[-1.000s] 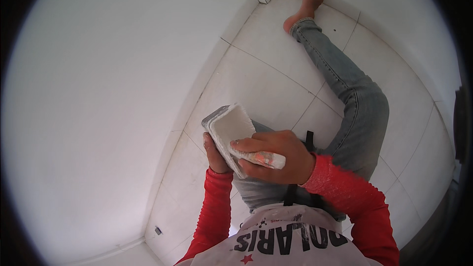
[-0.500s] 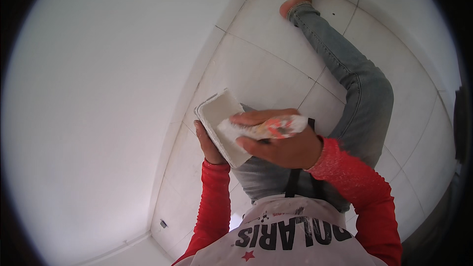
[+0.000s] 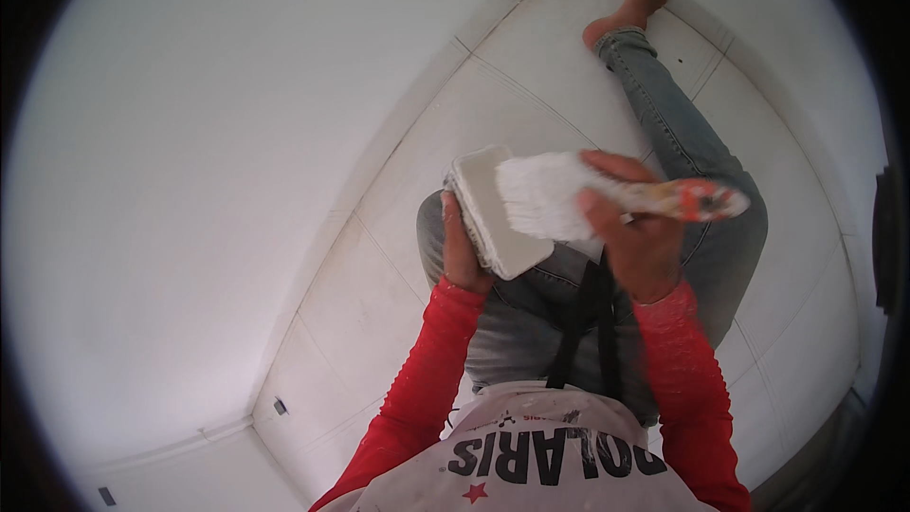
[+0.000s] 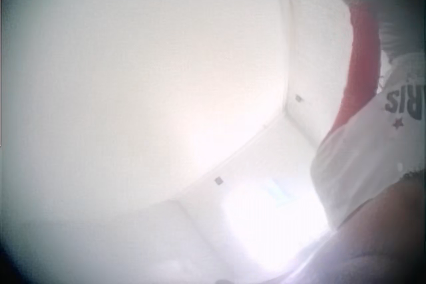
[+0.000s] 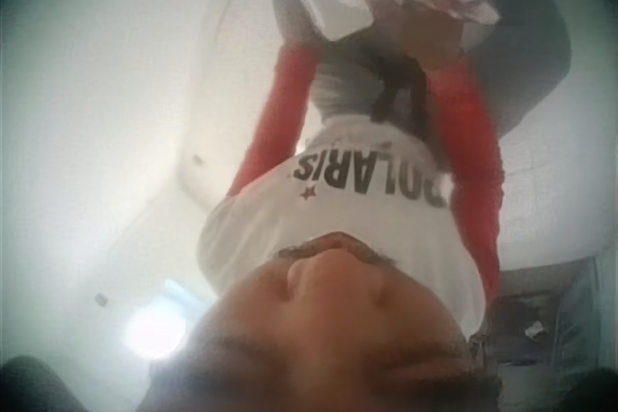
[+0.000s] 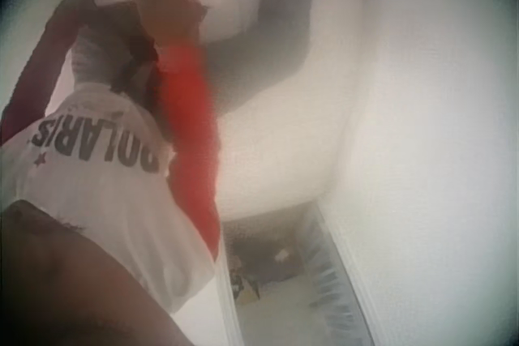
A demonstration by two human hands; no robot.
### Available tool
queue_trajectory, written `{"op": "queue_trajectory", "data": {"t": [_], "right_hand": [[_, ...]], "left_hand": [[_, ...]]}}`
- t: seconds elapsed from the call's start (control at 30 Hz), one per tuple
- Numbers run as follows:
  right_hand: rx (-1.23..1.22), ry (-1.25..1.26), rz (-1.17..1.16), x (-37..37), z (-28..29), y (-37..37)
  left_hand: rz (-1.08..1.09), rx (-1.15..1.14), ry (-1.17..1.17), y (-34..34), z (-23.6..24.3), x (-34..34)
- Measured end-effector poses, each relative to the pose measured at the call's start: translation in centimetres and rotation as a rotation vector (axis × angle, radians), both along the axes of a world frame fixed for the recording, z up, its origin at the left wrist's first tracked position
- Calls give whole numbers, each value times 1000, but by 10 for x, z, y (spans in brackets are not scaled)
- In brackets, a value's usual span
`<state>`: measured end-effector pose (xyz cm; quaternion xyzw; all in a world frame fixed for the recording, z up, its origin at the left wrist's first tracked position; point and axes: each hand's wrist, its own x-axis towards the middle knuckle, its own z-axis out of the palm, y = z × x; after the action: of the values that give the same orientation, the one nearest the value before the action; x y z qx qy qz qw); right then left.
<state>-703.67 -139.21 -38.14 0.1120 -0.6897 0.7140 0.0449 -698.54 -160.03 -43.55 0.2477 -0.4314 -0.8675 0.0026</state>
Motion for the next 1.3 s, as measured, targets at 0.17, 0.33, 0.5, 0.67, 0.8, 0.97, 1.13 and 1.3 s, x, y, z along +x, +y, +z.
{"op": "queue_trajectory", "data": {"t": [0.17,0.33,0.5,0.67,0.8,0.97,1.13,1.3], "right_hand": [[-386,-293,-278,-32,-29,43],[-484,-385,-298,-40,-63,54],[-472,-413,-311,-42,-71,54],[-517,-438,-318,-45,-70,53],[-478,-444,-363,-46,-70,51],[-468,-450,-381,-48,-73,55],[-524,-443,-385,-52,-73,59],[-490,-469,-345,-51,-82,55]], "left_hand": [[-237,257,-141,15,-71,-45],[-342,35,-355,43,-148,-90],[-361,-123,-451,68,-147,-100],[-384,-1149,-28,98,-124,-69],[-525,-1500,240,124,-88,-45],[-551,-1471,242,103,-104,-58],[-277,-1471,136,66,-137,-77],[-465,-1156,-50,62,-138,-77]]}}
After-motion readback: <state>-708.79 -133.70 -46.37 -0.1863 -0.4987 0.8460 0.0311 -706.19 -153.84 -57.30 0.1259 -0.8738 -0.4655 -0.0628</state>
